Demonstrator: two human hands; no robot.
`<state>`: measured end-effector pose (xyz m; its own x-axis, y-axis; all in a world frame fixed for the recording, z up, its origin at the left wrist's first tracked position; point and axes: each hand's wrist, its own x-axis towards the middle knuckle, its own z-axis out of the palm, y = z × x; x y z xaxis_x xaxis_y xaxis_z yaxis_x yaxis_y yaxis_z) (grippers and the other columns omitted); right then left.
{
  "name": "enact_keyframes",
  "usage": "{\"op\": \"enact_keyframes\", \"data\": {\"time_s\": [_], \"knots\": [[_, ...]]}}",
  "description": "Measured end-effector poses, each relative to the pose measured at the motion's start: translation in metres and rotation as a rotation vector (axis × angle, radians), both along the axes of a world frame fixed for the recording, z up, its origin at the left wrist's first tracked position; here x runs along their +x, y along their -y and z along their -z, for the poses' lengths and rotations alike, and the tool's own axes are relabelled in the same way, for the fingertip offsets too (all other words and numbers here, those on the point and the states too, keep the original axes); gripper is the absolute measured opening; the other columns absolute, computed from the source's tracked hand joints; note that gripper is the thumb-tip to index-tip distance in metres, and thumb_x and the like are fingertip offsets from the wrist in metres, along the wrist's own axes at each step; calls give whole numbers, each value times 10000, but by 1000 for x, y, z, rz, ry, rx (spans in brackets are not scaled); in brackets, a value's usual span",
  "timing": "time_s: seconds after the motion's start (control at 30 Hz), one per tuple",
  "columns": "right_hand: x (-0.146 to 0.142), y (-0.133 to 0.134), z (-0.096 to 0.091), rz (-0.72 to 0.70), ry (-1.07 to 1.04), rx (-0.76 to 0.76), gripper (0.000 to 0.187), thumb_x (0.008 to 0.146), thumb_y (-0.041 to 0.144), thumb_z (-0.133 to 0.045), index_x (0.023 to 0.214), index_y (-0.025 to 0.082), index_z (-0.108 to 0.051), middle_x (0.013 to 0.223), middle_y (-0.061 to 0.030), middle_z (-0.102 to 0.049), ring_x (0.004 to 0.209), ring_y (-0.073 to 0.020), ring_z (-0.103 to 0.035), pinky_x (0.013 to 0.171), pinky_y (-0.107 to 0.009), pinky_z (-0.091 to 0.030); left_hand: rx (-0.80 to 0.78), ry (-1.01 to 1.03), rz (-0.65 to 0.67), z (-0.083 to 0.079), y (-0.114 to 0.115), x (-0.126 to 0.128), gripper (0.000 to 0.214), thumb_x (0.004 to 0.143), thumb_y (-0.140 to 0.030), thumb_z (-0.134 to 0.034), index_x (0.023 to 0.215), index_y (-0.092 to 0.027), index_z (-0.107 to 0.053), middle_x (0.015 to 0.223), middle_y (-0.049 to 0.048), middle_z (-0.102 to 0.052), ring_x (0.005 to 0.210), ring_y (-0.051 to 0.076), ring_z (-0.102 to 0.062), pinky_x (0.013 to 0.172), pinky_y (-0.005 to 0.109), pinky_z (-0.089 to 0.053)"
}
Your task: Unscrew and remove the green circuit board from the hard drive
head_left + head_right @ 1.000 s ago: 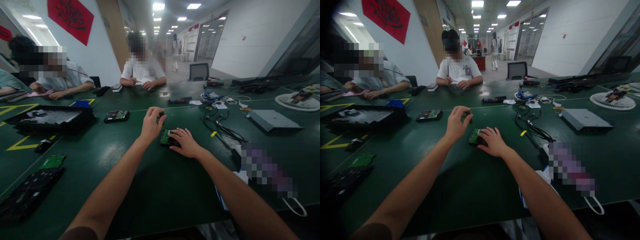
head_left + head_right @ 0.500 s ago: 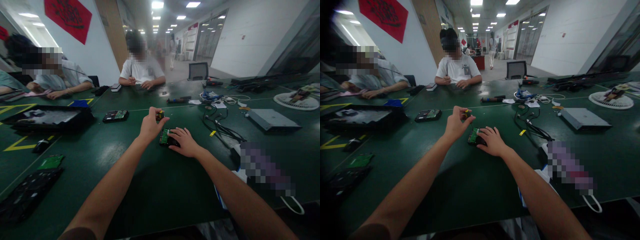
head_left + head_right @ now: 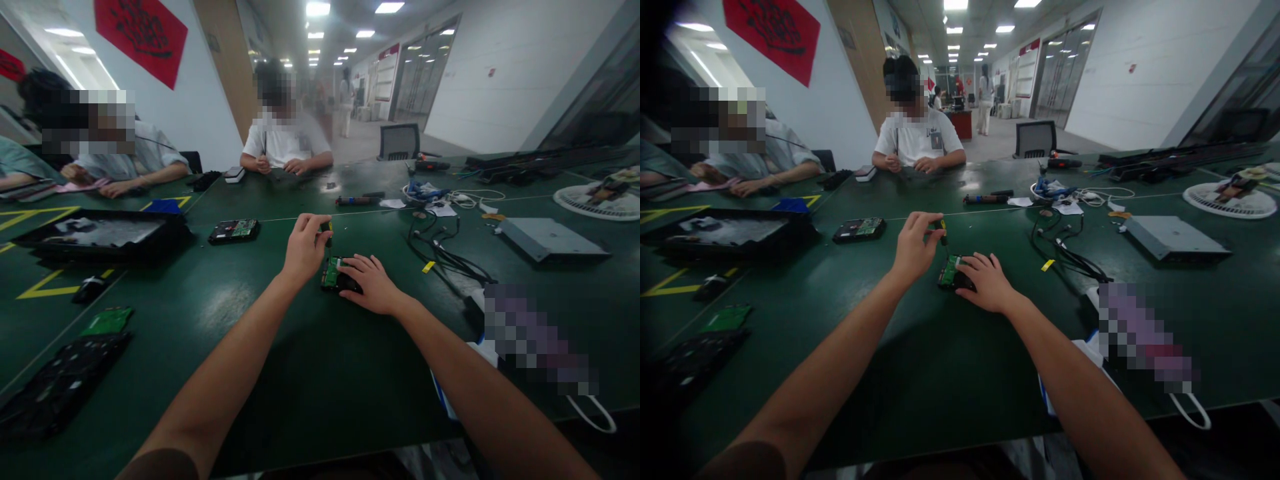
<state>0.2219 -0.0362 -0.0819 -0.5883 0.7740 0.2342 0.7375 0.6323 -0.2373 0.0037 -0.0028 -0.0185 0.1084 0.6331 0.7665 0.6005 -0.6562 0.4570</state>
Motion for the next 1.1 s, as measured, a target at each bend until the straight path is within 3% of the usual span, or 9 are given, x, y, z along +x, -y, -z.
{"op": "enact_keyframes", "data": {"time_s": [0.2,0.37,0.57,0.7,0.8,1.0,1.1], "knots": [[0,0,0,-2,2,-9,612,934,563,-599,1488,319,-508,1595,-73,-436,1510,-381,-298,1214,-672,-171,-58,-19,-4,3,-3,-1,364,958,-84,-576,1285,-244,-586,1203,74,-695,1066,212,-684,965,406,-563],[0,0,-1,-6,6,-6,613,936,561,-599,1487,305,-513,1593,-83,-439,1503,-388,-306,1206,-675,-186,-92,10,13,7,-3,0,447,922,-211,-709,1331,-239,-533,1150,75,-727,972,205,-722,893,374,-578],[-1,0,-1,-5,-6,-2,617,925,552,-619,1481,304,-521,1587,-84,-448,1499,-395,-309,1201,-684,-186,-77,68,-17,9,-2,2,456,861,-295,-798,1221,-222,-529,1088,62,-729,916,188,-722,841,333,-576],[0,0,0,-6,-5,1,612,926,548,-618,1478,300,-524,1586,-84,-451,1501,-393,-306,1199,-683,-196,-63,13,-40,6,-1,1,370,909,-264,-736,1216,-229,-532,1070,50,-715,865,177,-701,810,325,-572],[0,0,0,-9,-4,9,604,933,540,-613,1483,310,-515,1592,-80,-442,1505,-381,-305,1204,-673,-193,-57,-83,-83,3,1,0,314,956,-220,-655,1255,-247,-565,1183,73,-674,947,200,-686,846,349,-570],[-1,0,0,-7,4,9,604,933,541,-614,1482,310,-516,1588,-90,-444,1502,-384,-310,1202,-679,-186,-67,-187,-189,-1,3,1,341,990,-152,-557,1307,-274,-592,1262,91,-658,1059,240,-680,909,378,-557],[-1,0,-1,-7,8,6,608,934,546,-611,1484,306,-514,1591,-89,-441,1502,-384,-309,1202,-677,-195,-84,-176,-189,2,1,0,349,985,-176,-586,1323,-253,-553,1261,105,-687,1044,256,-701,892,393,-562]]}}
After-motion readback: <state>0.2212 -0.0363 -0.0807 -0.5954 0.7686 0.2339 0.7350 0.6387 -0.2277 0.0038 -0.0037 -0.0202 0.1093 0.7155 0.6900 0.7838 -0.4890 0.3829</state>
